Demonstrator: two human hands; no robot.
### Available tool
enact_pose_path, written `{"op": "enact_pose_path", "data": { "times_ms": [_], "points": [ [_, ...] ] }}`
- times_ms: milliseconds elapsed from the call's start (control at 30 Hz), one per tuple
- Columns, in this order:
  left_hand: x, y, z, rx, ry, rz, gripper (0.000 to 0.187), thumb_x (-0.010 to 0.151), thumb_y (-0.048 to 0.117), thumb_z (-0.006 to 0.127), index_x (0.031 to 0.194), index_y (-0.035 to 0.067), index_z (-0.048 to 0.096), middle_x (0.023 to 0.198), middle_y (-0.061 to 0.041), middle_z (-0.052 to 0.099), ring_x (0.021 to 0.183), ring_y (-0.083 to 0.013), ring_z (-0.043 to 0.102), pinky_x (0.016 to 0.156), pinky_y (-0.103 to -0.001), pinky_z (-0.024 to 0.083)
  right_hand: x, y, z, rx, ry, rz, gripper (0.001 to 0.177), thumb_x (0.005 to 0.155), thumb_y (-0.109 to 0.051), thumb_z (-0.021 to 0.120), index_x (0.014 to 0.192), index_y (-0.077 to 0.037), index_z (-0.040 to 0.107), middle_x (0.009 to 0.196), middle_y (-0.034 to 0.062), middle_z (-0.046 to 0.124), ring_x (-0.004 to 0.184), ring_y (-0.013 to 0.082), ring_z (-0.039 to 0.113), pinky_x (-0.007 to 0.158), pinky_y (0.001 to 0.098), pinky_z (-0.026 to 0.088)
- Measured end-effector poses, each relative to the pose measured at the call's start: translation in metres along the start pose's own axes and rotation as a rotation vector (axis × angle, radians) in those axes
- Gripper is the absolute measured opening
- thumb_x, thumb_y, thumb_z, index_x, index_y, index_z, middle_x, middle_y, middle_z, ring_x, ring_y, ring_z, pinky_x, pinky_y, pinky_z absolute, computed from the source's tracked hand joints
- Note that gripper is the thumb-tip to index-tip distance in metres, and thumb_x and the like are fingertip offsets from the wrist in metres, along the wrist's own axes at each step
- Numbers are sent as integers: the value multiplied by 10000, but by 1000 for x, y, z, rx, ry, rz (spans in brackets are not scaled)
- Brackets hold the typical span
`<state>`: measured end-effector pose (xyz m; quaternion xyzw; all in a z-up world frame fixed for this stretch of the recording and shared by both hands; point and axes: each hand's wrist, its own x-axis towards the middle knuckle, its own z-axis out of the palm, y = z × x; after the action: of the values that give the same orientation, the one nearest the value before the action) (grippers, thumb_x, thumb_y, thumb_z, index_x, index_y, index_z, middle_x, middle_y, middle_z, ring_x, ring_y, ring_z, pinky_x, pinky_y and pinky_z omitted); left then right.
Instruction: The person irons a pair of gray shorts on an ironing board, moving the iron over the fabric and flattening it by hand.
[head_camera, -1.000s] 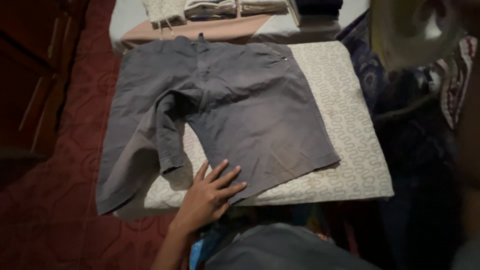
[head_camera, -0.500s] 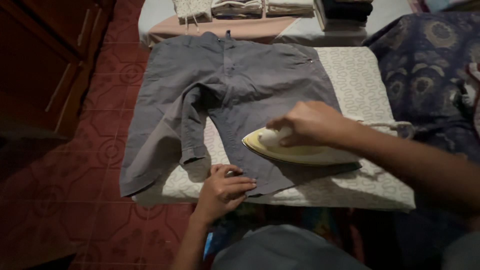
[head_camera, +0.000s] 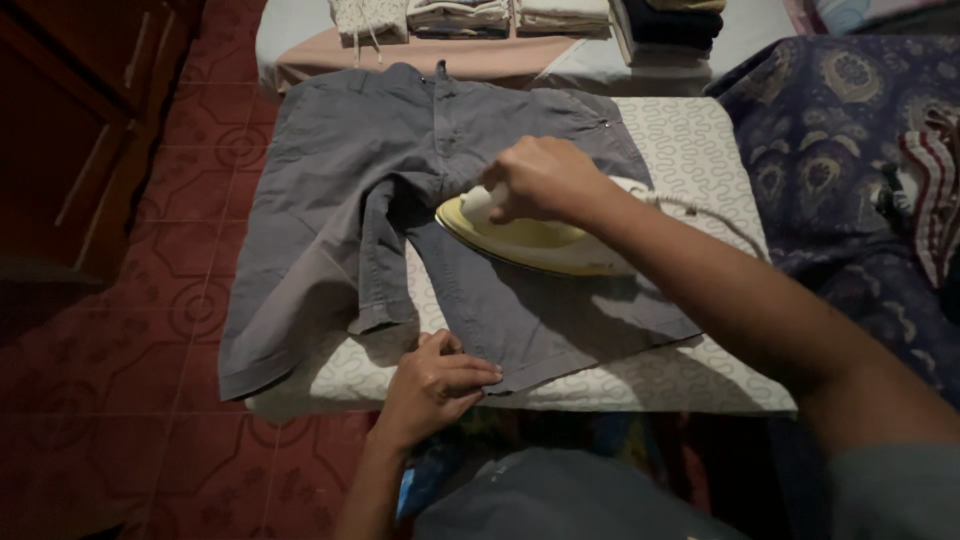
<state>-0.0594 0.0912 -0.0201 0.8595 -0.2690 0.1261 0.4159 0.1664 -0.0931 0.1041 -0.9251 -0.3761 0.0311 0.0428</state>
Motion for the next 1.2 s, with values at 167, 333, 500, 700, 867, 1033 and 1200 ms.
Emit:
{"op": "enact_pose_path", "data": {
  "times_ms": [167,333,500,700,867,1033,1200],
  "points": [
    [-1,1,-2,-7,-21,-28,276,667,132,858,935,196,844,989,88,804,762,-176,592,721,-329,467,-9,-6,-3,11,-154,-215,535,688,-455,855,1187,-285,766,992,42,794,724,260,760,609,413,589],
    [0,-2,-2,-7,-59,-32,267,659,133,860,920,187,841,986,77,806,740,-172,584,713,-339,446,-26,-14,-7,-36,-147,-198,544,688,-463,871,1198,-314,760,981,47,793,741,279,741,614,433,563],
    [2,-6,0,-26,-111,-21,254,664,135,860,912,188,841,987,77,809,718,-164,591,701,-331,440,-2,-25,-3,6,-31,-75,525,668,-443,885,1160,-296,779,936,70,784,757,288,744,653,441,572],
    [5,-3,-2,-41,-123,-43,295,648,134,855,939,176,841,1000,61,812,769,-156,625,731,-330,448,19,-33,0,37,20,-31,472,660,-427,892,1098,-271,808,911,112,776,775,324,734,685,449,582],
    [1,-6,-13,-227,-34,-168,276,717,208,855,975,126,798,1006,-24,796,821,-202,682,735,-375,547,4,-30,-6,32,-131,-81,509,679,-402,882,1159,-264,785,926,90,788,746,286,751,673,433,589],
    [11,-38,-8,92,284,-600,179,930,242,691,1036,138,792,935,-112,777,749,-295,761,685,-433,595,-58,-27,-4,47,-273,-101,569,685,-396,847,1237,-309,743,1020,16,781,680,214,757,566,372,599],
    [54,-73,-21,222,322,-738,356,985,347,619,1138,36,700,1140,-213,632,933,-454,682,797,-514,530,-106,-45,-14,46,-383,-236,544,757,-445,814,1279,-324,722,883,55,794,625,238,732,521,386,527]
  ]
}}
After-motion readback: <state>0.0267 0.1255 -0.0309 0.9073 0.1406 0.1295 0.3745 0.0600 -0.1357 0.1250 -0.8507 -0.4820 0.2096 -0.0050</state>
